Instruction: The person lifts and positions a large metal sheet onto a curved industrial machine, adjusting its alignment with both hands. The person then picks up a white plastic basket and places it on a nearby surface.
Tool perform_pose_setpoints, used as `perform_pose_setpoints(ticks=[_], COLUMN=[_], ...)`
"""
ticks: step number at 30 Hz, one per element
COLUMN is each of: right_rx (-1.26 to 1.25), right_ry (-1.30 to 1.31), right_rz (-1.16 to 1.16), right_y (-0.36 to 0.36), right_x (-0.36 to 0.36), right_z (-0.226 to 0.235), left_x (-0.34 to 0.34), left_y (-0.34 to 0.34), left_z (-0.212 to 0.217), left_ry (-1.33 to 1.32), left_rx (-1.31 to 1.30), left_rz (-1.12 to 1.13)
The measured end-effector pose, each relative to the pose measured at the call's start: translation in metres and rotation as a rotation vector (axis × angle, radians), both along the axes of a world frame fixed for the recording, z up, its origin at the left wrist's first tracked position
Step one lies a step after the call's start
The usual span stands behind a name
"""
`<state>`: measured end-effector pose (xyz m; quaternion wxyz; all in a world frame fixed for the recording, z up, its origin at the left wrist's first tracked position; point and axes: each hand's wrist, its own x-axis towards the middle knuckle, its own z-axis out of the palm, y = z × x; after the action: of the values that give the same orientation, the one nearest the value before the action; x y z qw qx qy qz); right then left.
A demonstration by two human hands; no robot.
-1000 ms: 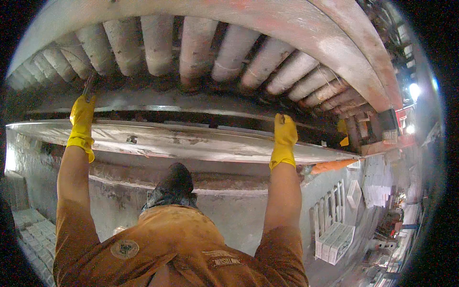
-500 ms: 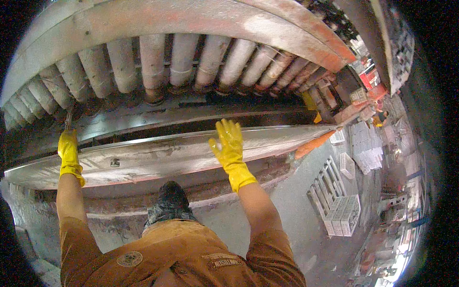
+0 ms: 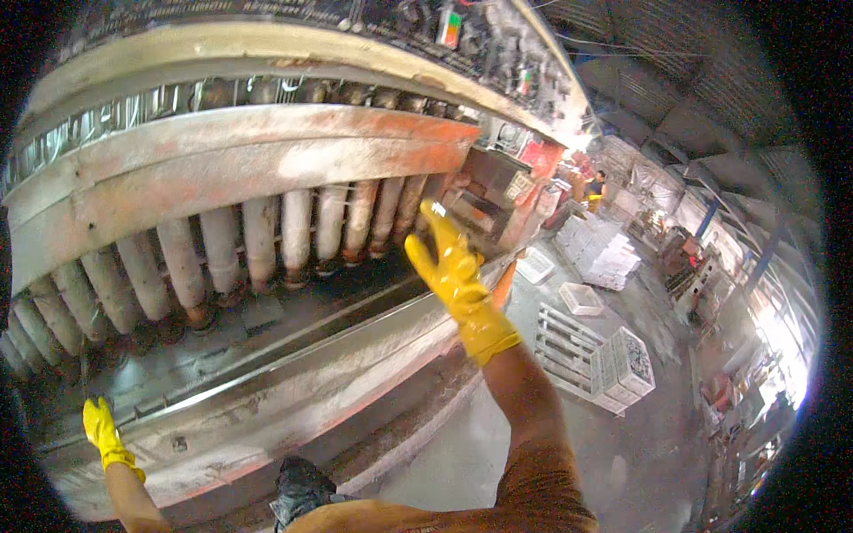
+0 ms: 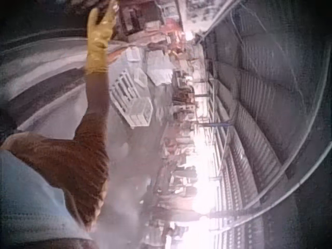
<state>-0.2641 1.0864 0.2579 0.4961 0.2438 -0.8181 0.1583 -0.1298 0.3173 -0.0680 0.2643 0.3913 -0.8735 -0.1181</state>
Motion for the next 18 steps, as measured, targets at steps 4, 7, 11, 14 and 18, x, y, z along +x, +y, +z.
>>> perform_pose_setpoints(ticks=[4, 7, 11, 14, 18], right_rx=[-0.145, 0.0, 0.002, -0.041, 0.156], right_ry=[0.04, 0.281, 0.226, 0.125, 0.163], right_rz=[0.022, 0.05, 0.056, -0.02, -0.205], right_y=[0.003, -0.017, -0.037, -0.044, -0.053], right_x=[-0.001, 0.0, 0.016, 0.002, 0.008], right_z=[0.096, 0.167, 0.239, 0.268, 0.291], left_x=[-0.005, 0.011, -0.002, 0.001, 0.001], left_y=[0.014, 0.005, 0.021, 0.022, 0.026], left_z=[0.009, 0.015, 0.01, 0.011, 0.03], left_ry=[-0.011, 0.033, 0.015, 0.012, -0.005], left_rx=[-0.011, -0.06, 0.027, 0.06, 0.107], left_rz=[-0.027, 0.008, -0.002, -0.002, -0.003])
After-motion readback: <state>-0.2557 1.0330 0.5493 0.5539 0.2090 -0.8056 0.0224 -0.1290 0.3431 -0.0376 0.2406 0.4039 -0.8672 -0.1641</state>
